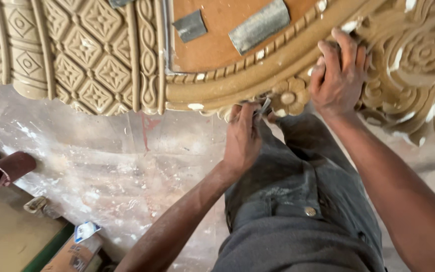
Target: The person sands the intricate carvings of a large wooden headboard by hand using small pieces of sandpaper, moving across different sections of the ornate floral and geometric patterns.
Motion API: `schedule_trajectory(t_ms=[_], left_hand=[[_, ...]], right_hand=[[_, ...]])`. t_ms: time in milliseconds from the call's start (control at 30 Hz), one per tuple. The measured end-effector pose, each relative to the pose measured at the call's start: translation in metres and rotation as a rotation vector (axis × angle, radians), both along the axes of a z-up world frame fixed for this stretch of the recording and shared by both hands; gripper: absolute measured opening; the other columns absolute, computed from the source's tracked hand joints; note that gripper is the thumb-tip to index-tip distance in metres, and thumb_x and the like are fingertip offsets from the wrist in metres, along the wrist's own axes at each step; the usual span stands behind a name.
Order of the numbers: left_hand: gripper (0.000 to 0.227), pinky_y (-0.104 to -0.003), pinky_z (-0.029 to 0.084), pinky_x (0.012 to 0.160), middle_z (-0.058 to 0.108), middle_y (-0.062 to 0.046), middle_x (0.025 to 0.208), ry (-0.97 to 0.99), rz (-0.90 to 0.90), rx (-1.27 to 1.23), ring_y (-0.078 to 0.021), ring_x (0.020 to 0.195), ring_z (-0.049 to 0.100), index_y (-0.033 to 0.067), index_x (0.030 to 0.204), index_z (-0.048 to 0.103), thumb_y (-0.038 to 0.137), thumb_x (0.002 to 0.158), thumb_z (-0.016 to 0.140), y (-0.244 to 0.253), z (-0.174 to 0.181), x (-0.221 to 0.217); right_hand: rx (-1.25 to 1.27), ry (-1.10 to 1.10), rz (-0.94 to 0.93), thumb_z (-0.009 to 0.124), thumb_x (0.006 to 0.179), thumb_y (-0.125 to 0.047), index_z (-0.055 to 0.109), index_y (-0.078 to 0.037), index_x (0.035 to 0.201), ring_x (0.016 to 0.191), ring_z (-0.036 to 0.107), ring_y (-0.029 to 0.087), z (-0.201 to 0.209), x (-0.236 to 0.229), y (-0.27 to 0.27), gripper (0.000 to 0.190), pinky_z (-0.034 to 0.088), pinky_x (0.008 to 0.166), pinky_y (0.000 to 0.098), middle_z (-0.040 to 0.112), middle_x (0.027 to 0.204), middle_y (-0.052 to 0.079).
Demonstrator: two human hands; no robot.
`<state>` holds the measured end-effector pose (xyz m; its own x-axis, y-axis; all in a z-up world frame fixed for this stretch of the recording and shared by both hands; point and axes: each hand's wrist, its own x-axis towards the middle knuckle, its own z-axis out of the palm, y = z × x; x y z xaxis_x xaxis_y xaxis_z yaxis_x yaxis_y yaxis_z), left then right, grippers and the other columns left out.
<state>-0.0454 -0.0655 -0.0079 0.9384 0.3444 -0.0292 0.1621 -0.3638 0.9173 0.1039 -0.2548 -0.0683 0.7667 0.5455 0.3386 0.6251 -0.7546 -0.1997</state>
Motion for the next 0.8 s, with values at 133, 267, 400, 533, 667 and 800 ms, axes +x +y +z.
schedule_trajectory(t_ms=[133,267,400,533,667,800], left_hand=[[0.031,-0.052,0.049,0.086,0.065,-0.02,0.105,0.031,-0.04,-0.07,-0.0427,0.104,0.061,0.0029,0.119,0.055,-0.01,0.092,0.062,0.001,-0.013,0.007],[0.046,-0.054,0.047,0.097,0.063,-0.023,0.114,-0.049,-0.165,-0.039,-0.0459,0.115,0.056,0.0018,0.128,0.052,-0.016,0.086,0.051,0.018,-0.011,-0.008],[0.05,-0.055,0.046,0.097,0.064,-0.023,0.115,-0.056,-0.221,0.059,-0.0463,0.112,0.055,0.0033,0.131,0.053,-0.015,0.085,0.051,0.02,-0.001,-0.008],[0.045,-0.056,0.047,0.099,0.063,-0.024,0.117,-0.06,-0.138,0.048,-0.0467,0.118,0.056,0.0036,0.132,0.049,-0.014,0.09,0.051,0.009,-0.005,-0.021],[0.035,-0.048,0.05,0.083,0.062,-0.024,0.113,0.05,0.005,-0.004,-0.0414,0.106,0.059,0.0043,0.132,0.051,-0.01,0.1,0.052,0.01,-0.012,-0.003],[0.048,-0.055,0.041,0.099,0.064,-0.025,0.108,0.041,-0.201,0.108,-0.0483,0.108,0.054,0.0028,0.123,0.05,-0.015,0.079,0.054,0.008,-0.005,0.014]], right_hand=[[0.006,0.016,0.02,0.045,0.113,-0.011,0.064,-0.007,0.131,0.12,0.057,0.034,0.002,0.002,0.001,0.026,0.045,0.106,0.0541,0.053,0.148,0.013],[0.068,-0.013,0.091,0.047,0.113,-0.011,0.065,-0.008,0.135,0.119,0.057,0.036,-0.008,0.004,-0.006,0.029,0.044,0.103,0.0561,0.054,0.15,0.013],[0.073,-0.094,0.081,0.047,0.12,-0.019,0.064,-0.011,0.138,0.122,0.055,0.035,-0.012,0.01,-0.005,0.026,0.044,0.105,0.0539,0.05,0.151,0.011],[0.03,0.057,0.06,0.039,0.119,-0.018,0.061,-0.009,0.136,0.13,0.055,0.036,-0.007,0.0,-0.011,0.029,0.044,0.108,0.0558,0.049,0.151,0.011],[0.083,-0.004,0.093,0.048,0.117,-0.015,0.064,-0.011,0.141,0.126,0.056,0.035,-0.004,0.009,-0.009,0.028,0.045,0.104,0.0553,0.049,0.154,0.011],[0.047,0.043,0.076,0.05,0.117,-0.014,0.061,-0.011,0.136,0.131,0.055,0.035,0.003,0.004,-0.006,0.023,0.045,0.105,0.0564,0.048,0.151,0.01]])
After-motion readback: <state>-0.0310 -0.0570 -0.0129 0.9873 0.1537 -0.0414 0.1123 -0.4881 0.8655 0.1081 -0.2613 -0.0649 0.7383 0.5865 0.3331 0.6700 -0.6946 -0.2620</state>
